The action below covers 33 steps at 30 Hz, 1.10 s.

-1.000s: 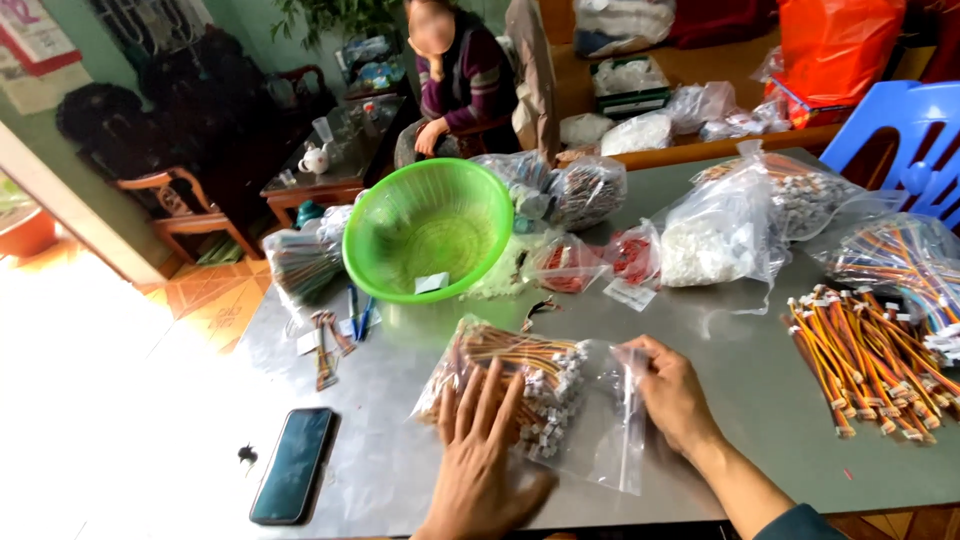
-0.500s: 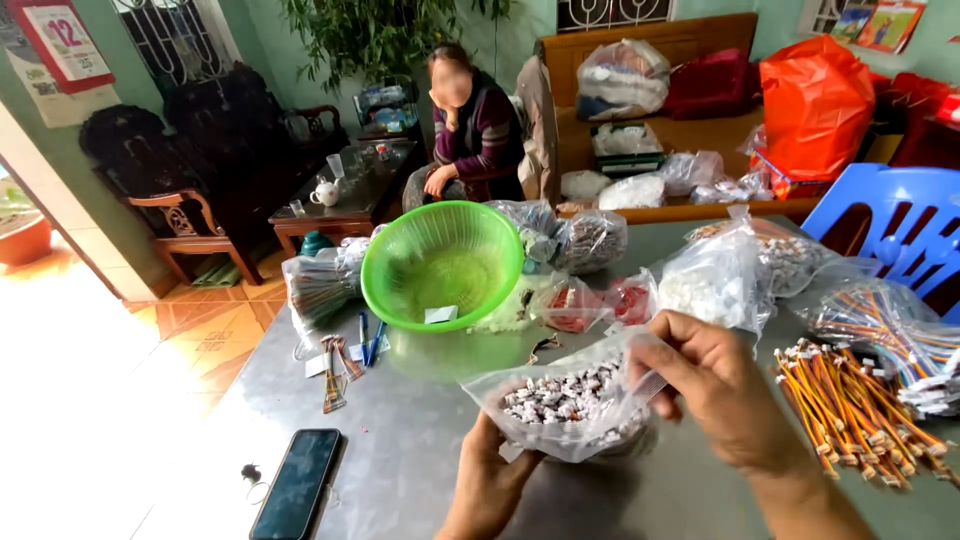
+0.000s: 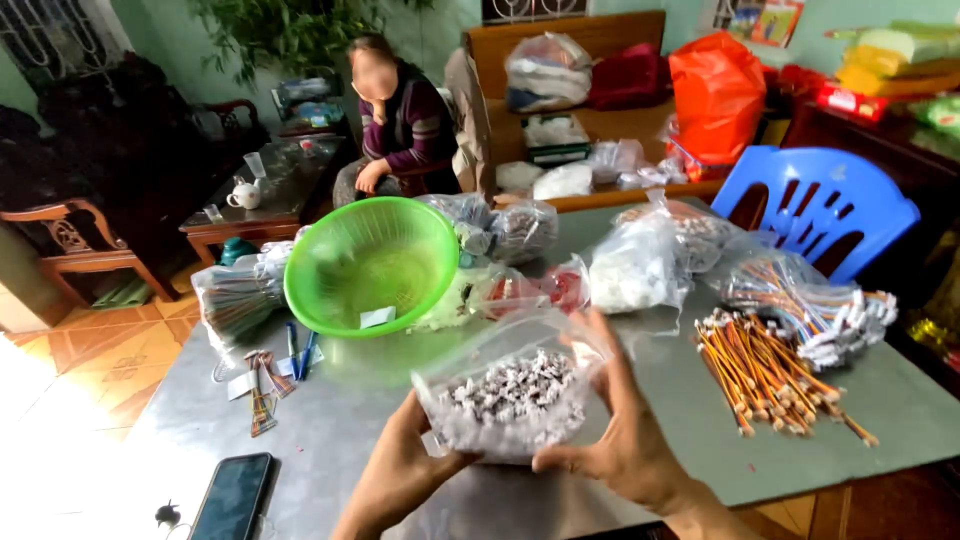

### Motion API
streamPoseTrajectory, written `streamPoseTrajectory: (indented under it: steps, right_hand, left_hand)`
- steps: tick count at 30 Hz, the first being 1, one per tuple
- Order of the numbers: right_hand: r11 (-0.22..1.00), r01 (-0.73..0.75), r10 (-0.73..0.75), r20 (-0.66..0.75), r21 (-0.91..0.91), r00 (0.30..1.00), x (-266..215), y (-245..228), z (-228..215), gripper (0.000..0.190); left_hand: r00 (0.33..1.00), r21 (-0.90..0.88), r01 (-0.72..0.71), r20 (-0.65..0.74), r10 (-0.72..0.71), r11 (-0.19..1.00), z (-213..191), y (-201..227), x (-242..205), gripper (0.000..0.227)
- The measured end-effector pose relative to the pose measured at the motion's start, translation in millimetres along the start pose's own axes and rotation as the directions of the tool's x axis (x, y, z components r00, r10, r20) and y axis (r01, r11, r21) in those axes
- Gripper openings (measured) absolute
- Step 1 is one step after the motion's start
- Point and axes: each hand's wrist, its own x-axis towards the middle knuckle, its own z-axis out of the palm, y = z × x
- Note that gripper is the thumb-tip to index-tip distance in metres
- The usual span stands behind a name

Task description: Sort and bag electronic wire bundles and components into plastic bags

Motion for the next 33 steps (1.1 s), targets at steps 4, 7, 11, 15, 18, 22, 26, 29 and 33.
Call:
streamPoseTrajectory:
  steps: [4, 7, 11, 15, 18, 22, 26, 29, 33]
  right_hand:
    - [0.981, -0.083, 0.082, 0.014, 0.177, 0.997, -35, 32, 20, 0.135]
    - [0.886, -0.194, 0.183, 0.068, 0.421, 0.981, -56, 70, 43, 0.124]
    - [0.605, -0.412, 0.407, 0.180, 0.681, 0.895, -76, 148, 36, 0.093]
    - [0.915, -0.342, 0.282, 0.264, 0.215, 0.922, -36, 8, 7, 0.105]
    - [0.936, 0.069, 0.037, 0.289, -0.346, 0.957, -15, 28, -43, 0.118]
    - [0.716, -0.076, -0.004, -0.113, -0.694, 0.994, -18, 140, -133, 0.071]
    - [0.186, -0.467, 0.289, -0.406, -0.865, 0.867, -41, 180, -183, 0.102]
    - [0.119, -0.561, 0.436, -0.464, -0.819, 0.771, -43, 179, -180, 0.098]
    - [0.113, -0.503, 0.472, -0.399, -0.857, 0.786, -41, 184, -164, 0.070]
  left_hand:
    - [0.950, -0.128, -0.098, 0.284, 0.131, 0.987, -14, 47, -11, 0.076]
    - [0.885, 0.211, -0.284, 0.432, 0.172, 0.935, -24, 63, -18, 0.060]
    - [0.915, 0.321, -0.087, 0.401, -0.052, 0.943, -14, 77, -15, 0.063]
    - [0.938, 0.269, -0.284, 0.279, 0.208, 0.920, -13, 51, -12, 0.056]
    - [0.984, 0.456, -0.158, 0.144, 0.103, 0.876, -24, 16, -7, 0.066]
    - [0.999, 0.618, 0.008, -0.031, 0.015, 0.786, -52, 17, -8, 0.066]
    - [0.968, 0.826, 0.240, -0.243, -0.063, 0.510, -64, 3, -4, 0.089]
    - [0.958, 0.867, 0.249, -0.285, 0.019, 0.432, -61, -26, -4, 0.086]
    - [0.974, 0.861, 0.192, -0.225, 0.013, 0.470, -48, -25, 1, 0.081]
